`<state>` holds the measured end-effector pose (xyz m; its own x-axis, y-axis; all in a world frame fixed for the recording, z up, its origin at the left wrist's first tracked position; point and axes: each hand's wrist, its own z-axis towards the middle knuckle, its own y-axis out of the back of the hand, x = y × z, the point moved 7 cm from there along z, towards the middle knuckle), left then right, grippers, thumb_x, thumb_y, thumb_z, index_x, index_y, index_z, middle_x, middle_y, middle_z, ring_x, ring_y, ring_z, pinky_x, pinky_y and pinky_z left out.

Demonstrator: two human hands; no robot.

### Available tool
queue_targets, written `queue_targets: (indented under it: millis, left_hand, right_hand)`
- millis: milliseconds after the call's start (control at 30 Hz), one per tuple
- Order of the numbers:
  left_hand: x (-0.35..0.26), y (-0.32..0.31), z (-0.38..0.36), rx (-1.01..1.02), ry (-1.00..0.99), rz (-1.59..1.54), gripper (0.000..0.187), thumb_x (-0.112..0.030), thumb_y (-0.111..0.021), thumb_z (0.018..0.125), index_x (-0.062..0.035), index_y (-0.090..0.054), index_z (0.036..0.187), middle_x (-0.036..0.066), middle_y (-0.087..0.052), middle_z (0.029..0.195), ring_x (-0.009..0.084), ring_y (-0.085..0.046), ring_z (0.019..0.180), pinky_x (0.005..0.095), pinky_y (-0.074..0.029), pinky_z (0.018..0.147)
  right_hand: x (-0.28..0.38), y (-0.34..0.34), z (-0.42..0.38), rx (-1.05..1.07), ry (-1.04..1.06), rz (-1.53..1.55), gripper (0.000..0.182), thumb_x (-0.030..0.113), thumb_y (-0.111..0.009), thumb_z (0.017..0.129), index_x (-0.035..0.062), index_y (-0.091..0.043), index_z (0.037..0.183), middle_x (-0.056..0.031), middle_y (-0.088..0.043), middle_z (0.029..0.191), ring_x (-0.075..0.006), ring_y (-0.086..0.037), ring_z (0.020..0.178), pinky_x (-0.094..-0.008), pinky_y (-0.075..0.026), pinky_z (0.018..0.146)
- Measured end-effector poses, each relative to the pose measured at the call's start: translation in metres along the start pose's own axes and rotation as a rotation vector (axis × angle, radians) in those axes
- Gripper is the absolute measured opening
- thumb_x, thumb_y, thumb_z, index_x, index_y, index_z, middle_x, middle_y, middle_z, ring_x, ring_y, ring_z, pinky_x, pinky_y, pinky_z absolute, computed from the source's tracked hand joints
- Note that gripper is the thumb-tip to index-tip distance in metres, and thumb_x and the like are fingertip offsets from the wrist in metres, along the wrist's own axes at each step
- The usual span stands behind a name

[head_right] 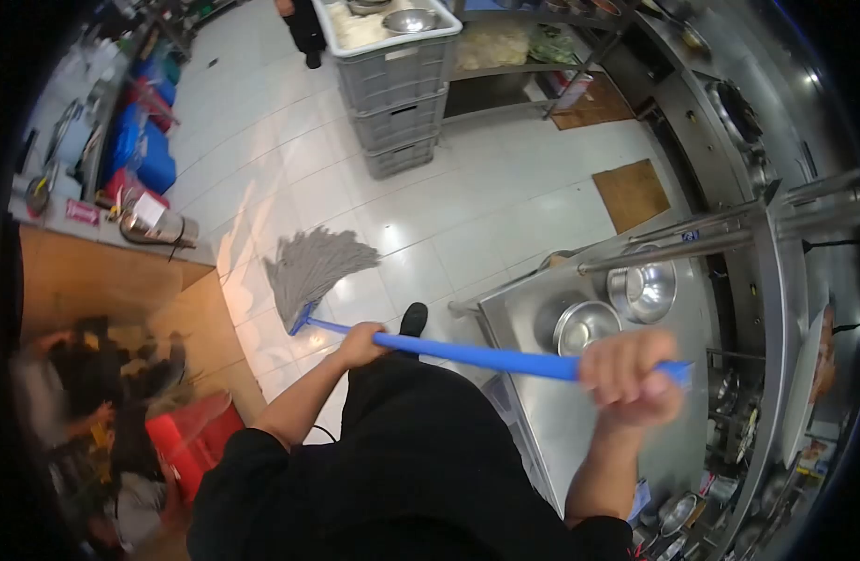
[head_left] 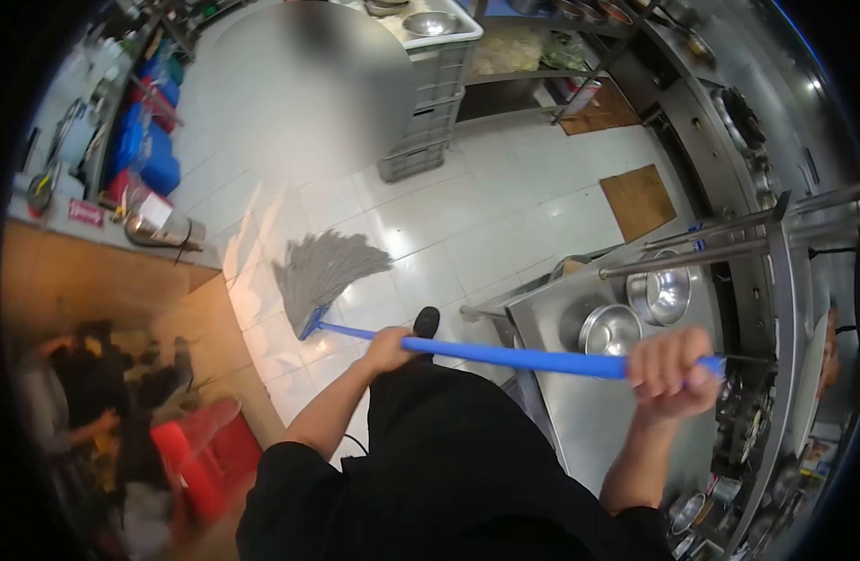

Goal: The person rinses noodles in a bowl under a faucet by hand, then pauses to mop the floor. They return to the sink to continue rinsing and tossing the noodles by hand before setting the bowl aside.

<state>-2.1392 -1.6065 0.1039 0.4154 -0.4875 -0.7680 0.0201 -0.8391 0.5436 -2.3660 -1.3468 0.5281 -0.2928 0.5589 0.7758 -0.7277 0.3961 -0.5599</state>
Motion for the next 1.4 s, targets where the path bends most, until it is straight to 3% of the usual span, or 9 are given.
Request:
queue_targets:
  millis: [67,167,333,600,667,800,900,1200,1400]
  left_hand:
    - [0.067,-0.022,-0.052,-0.085,0.074,0.114,0.027,-0.032,-0.086,0.082,-0.0081,-0.08,0.094,0.018,-0.079,0.093,0.0391,-0.075,0.092,0.0492,-0.058,0.083]
    - [0.082,-0.062,-0.116,-0.076,0.099,0.182,0.024,-0.026,-0.083,0.08,-0.01,-0.081,0.098,0.018,-0.079,0.096,0.0413,-0.074,0.097,0.0511,-0.058,0.089]
    - [-0.017,-0.149,-0.129,-0.132,-0.089,0.13,0.024,-0.024,-0.081,0.079,-0.0151,-0.082,0.102,0.016,-0.079,0.103,0.041,-0.073,0.101,0.052,-0.058,0.091]
    - [-0.209,-0.3,-0.184,0.093,-0.384,-0.053,0.024,-0.03,-0.086,0.079,-0.0151,-0.081,0.097,0.013,-0.079,0.093,0.0376,-0.075,0.095,0.0495,-0.059,0.085]
    - [-0.232,-0.343,-0.214,0.192,-0.432,-0.024,0.026,-0.033,-0.088,0.08,-0.0147,-0.081,0.097,0.014,-0.079,0.091,0.0378,-0.076,0.092,0.0499,-0.059,0.083]
    - [-0.241,-0.373,-0.305,0.236,-0.325,-0.082,0.03,-0.04,-0.086,0.083,-0.0121,-0.081,0.093,0.016,-0.078,0.087,0.0381,-0.076,0.089,0.0514,-0.058,0.081]
    - [-0.202,-0.374,-0.368,0.147,-0.264,-0.127,0.031,-0.04,-0.086,0.082,-0.0103,-0.081,0.09,0.017,-0.077,0.085,0.0389,-0.076,0.087,0.0517,-0.059,0.08]
    - [-0.002,-0.387,-0.593,-0.186,-0.067,0.034,0.028,-0.039,-0.083,0.079,-0.0107,-0.078,0.08,0.019,-0.075,0.083,0.0433,-0.073,0.086,0.0535,-0.057,0.078]
    - [0.024,-0.469,-0.704,-0.302,0.037,0.005,0.009,-0.02,-0.076,0.081,-0.0129,-0.079,0.084,0.015,-0.078,0.089,0.0394,-0.074,0.09,0.0514,-0.059,0.084]
  right_hand:
    - [-0.036,-0.044,-0.049,0.127,-0.024,0.011,0.032,0.02,-0.07,0.09,0.0113,-0.046,0.069,0.0,-0.049,0.054,-0.016,-0.041,0.041,-0.0378,-0.038,0.046]
    - [-0.031,-0.069,-0.133,0.136,-0.014,0.0,0.036,0.019,-0.072,0.09,0.0115,-0.045,0.066,0.0001,-0.046,0.051,-0.0169,-0.041,0.04,-0.0373,-0.036,0.045]
    - [0.07,-0.082,-0.268,0.095,0.126,-0.131,0.039,0.015,-0.072,0.089,0.0126,-0.044,0.063,0.0019,-0.044,0.048,-0.0137,-0.04,0.035,-0.032,-0.033,0.038]
    - [0.213,-0.186,-0.401,0.21,0.222,-0.475,0.033,0.017,-0.074,0.09,0.0156,-0.049,0.068,0.0033,-0.053,0.047,-0.0069,-0.05,0.036,-0.022,-0.048,0.043]
    - [0.222,-0.222,-0.426,0.377,0.163,-0.468,0.029,0.018,-0.066,0.095,0.0129,-0.047,0.073,0.0003,-0.049,0.057,-0.0167,-0.048,0.044,-0.0408,-0.047,0.052]
    - [0.387,-0.053,-0.602,-0.09,0.317,-0.666,0.026,0.016,-0.076,0.093,0.0129,-0.05,0.089,0.0056,-0.053,0.049,-0.0034,-0.055,0.042,-0.0195,-0.053,0.049]
    - [0.284,-0.16,-0.562,0.03,0.2,-0.516,0.029,0.014,-0.073,0.094,0.0148,-0.046,0.083,0.007,-0.052,0.052,-0.0021,-0.056,0.044,-0.0192,-0.051,0.049]
    - [0.117,-0.248,-0.694,0.175,0.06,-0.073,0.036,0.01,-0.072,0.089,0.0168,-0.044,0.068,0.0047,-0.049,0.048,-0.008,-0.044,0.036,-0.027,-0.044,0.042]
    - [0.099,-0.268,-0.821,0.185,0.065,-0.05,0.038,0.016,-0.071,0.09,0.015,-0.042,0.066,0.0027,-0.048,0.048,-0.0118,-0.04,0.035,-0.0304,-0.036,0.039]
